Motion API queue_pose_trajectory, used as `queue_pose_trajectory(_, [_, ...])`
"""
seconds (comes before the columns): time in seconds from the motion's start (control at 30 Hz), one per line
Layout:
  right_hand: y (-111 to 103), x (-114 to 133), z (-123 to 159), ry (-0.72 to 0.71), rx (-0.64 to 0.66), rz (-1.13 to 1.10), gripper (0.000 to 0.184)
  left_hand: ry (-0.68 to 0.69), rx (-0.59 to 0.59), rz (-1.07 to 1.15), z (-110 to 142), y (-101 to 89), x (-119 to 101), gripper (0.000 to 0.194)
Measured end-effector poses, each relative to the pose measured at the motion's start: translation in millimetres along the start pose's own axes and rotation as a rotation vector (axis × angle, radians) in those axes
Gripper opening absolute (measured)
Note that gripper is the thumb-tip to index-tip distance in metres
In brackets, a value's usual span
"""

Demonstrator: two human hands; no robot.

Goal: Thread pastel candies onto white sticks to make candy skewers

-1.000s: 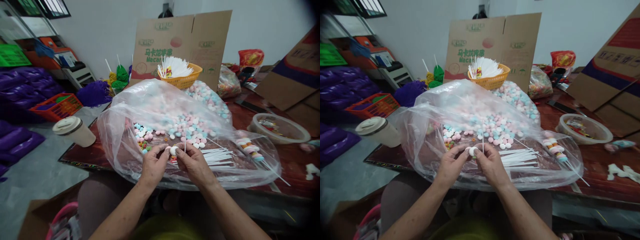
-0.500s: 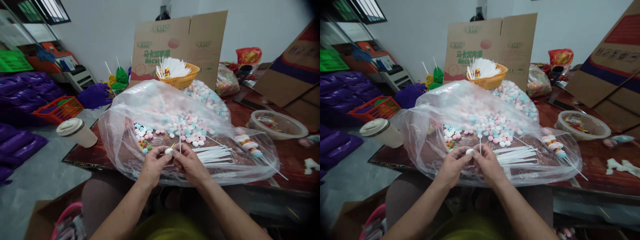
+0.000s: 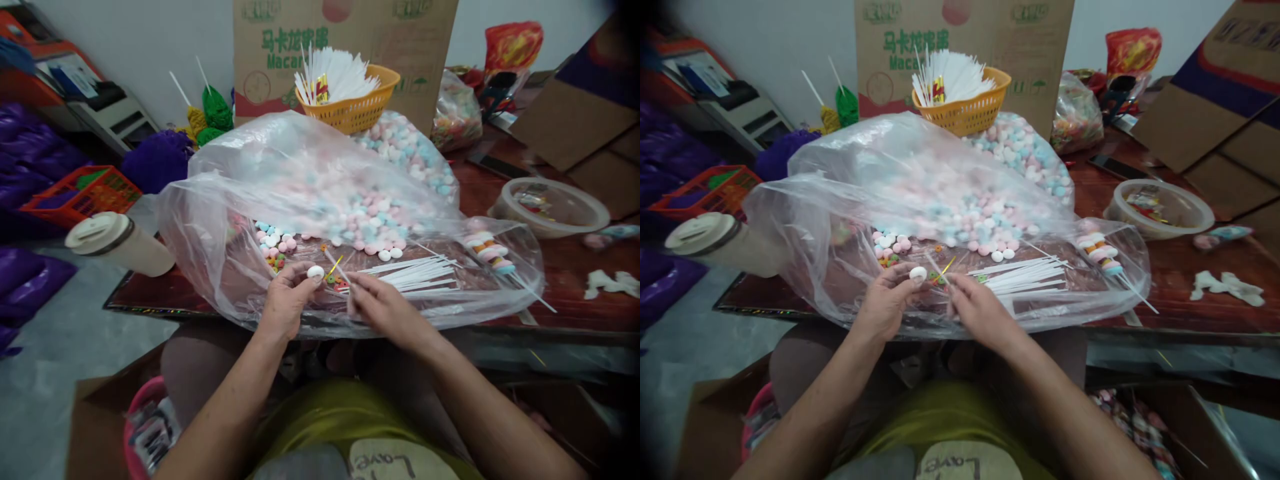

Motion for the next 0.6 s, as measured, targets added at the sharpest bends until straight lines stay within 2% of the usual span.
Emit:
queue_pose_trajectory(0.1, [4, 6, 23, -0.194, -0.171, 0.577, 0.04, 0.134, -0.011, -0.104, 0, -3.6, -7, 0.034])
queue_pose_trajectory(0.17, [6, 5, 33, -0.228, -0.237, 0.76, 0.042, 0.176, -0.021, -0.159, 0, -4.6, -9, 0.04])
queue_pose_trajectory(0.27, [6, 7, 37, -0.247, -0.303, 0.866, 0.043, 0.183, -0.008, -0.222, 2, -2.8, -8, 0.035])
queue_pose_trajectory(0.33, [8, 10, 36, -0.261, -0.314, 0.879, 0.043, 0.209, -0.002, -0.271, 4, -1.5, -12, 0.028])
queue_pose_trajectory(0.47, [8, 11, 35, -0.276, -0.333, 0.876, 0.043, 0.235, -0.006, -0.344, 9, -0.7, -18, 0.024])
queue_pose_trajectory(0.6, [7, 11, 36, -0.226, -0.35, 1.001, 0.042, 0.312, 0.013, -0.457, 12, 1.1, -24, 0.023])
Point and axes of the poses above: each hand's wrist, its own z-axis away from the middle knuckle, its own y-axis out of the palm, x = y × z, the point moved 8 cm from there along -z, towards the middle knuckle, and after that the axes turned 9 degrees about y, right-handed, at the moved point
